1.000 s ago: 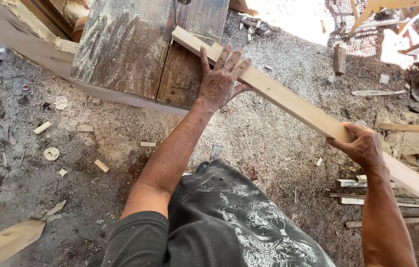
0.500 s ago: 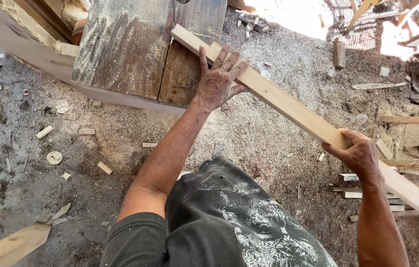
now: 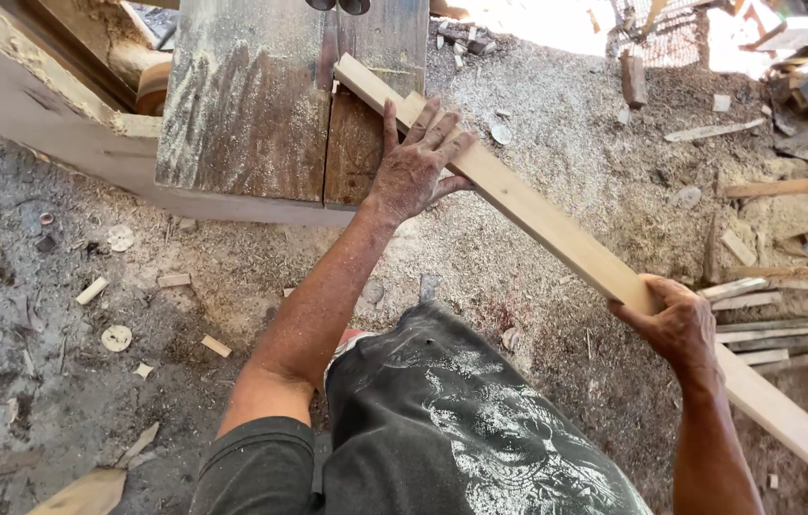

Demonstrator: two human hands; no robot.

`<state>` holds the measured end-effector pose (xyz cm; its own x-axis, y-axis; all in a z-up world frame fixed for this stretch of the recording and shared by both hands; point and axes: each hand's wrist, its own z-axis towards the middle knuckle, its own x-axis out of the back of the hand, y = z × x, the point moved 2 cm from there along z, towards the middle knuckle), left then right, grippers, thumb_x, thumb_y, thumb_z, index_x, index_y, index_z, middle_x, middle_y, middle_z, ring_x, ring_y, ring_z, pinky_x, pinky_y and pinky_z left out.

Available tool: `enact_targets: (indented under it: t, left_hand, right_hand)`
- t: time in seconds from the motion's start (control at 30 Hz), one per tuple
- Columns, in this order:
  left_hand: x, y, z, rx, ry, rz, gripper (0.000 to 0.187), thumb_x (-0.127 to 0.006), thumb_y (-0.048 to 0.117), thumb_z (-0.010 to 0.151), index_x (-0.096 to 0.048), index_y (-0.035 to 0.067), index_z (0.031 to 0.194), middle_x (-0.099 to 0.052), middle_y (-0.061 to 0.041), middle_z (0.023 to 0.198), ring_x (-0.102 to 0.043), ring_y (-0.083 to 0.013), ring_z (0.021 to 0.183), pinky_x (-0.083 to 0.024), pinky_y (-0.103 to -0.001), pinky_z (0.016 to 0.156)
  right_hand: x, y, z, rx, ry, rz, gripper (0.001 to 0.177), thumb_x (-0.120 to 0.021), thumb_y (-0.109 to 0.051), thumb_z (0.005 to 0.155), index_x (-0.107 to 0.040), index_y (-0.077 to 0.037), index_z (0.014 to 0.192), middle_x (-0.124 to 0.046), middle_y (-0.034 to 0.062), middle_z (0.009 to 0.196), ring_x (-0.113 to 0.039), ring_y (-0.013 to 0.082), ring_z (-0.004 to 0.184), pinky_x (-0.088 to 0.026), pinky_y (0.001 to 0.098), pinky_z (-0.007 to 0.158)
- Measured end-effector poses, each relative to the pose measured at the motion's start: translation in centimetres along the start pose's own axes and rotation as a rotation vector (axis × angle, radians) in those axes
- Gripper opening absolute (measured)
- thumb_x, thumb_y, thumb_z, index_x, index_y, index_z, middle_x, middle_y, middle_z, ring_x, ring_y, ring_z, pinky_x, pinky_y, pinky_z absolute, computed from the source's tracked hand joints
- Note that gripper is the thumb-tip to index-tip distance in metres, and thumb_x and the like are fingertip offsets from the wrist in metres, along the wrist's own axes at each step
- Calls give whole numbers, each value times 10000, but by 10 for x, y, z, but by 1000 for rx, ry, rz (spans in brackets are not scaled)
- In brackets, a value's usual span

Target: Marking and cutting notches into wooden planks using a band saw in a workshop environment.

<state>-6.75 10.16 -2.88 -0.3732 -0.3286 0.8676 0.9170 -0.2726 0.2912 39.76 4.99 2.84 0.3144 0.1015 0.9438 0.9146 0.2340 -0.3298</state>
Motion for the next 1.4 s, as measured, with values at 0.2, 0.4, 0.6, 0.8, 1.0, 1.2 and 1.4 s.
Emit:
enact_targets:
  t: [0.2,0.4,0.6,0.8,1.0,1.2,1.4]
  left_hand:
    - [15,-10,-20,-105,-29,-19,799,-563,792,805,-572,336,1461,-442,-30,1607,-222,-278,1545,118,-704,1197]
    - [30,-31,-44,-218,-35,-49,765,-607,756,780,-605,348,1427,-468,20,1618,-236,-241,1565,114,-611,1254]
    - [52,-56,-57,-348,-80,-170,747,-639,717,782,-627,333,1422,-445,-5,1616,-223,-254,1552,108,-578,1250]
    - [59,-63,-76,-414,-48,-195,685,-668,664,903,-629,275,1466,-387,-136,1642,-192,-294,1570,63,-468,1284]
    - [86,16,-123,-401,-7,-264,633,-601,543,1026,-479,238,1565,-296,-178,1695,-190,-309,1573,28,-479,1312]
    - [80,78,-175,-596,-148,-319,698,-453,626,1029,-403,195,1577,-379,-172,1640,-348,-323,1535,-151,-513,1301]
    - [68,124,-169,-490,-256,-500,865,-514,711,969,-391,114,1585,-407,-204,1619,-364,-342,1530,-265,-512,1306]
  right_hand:
    - [-17,-53,-64,-142,37,-18,753,-865,-540,732,-729,-34,1273,-778,160,1038,-744,228,795,-640,403,743]
    - [-47,-109,-131,-264,69,-8,741,-854,-534,739,-721,-34,1269,-772,166,1031,-743,223,766,-637,399,697]
    - [-81,-191,-189,-399,94,15,648,-844,-487,754,-737,-60,1230,-776,163,1011,-751,222,767,-634,388,640]
    - [-131,-237,-228,-456,138,165,624,-840,-446,774,-706,-29,1217,-773,171,1011,-761,231,777,-647,371,623]
    - [-151,-202,-241,-513,482,273,472,-832,-379,840,-708,-23,1123,-735,161,1003,-722,186,779,-639,331,586]
    - [-103,-131,-195,-385,1030,599,469,-737,-463,1014,-508,-53,1010,-560,59,742,-557,140,556,-582,339,536]
    - [-40,-175,-148,-206,1183,1167,590,-616,-592,1071,-447,-61,1264,-573,79,906,-605,180,658,-620,356,636]
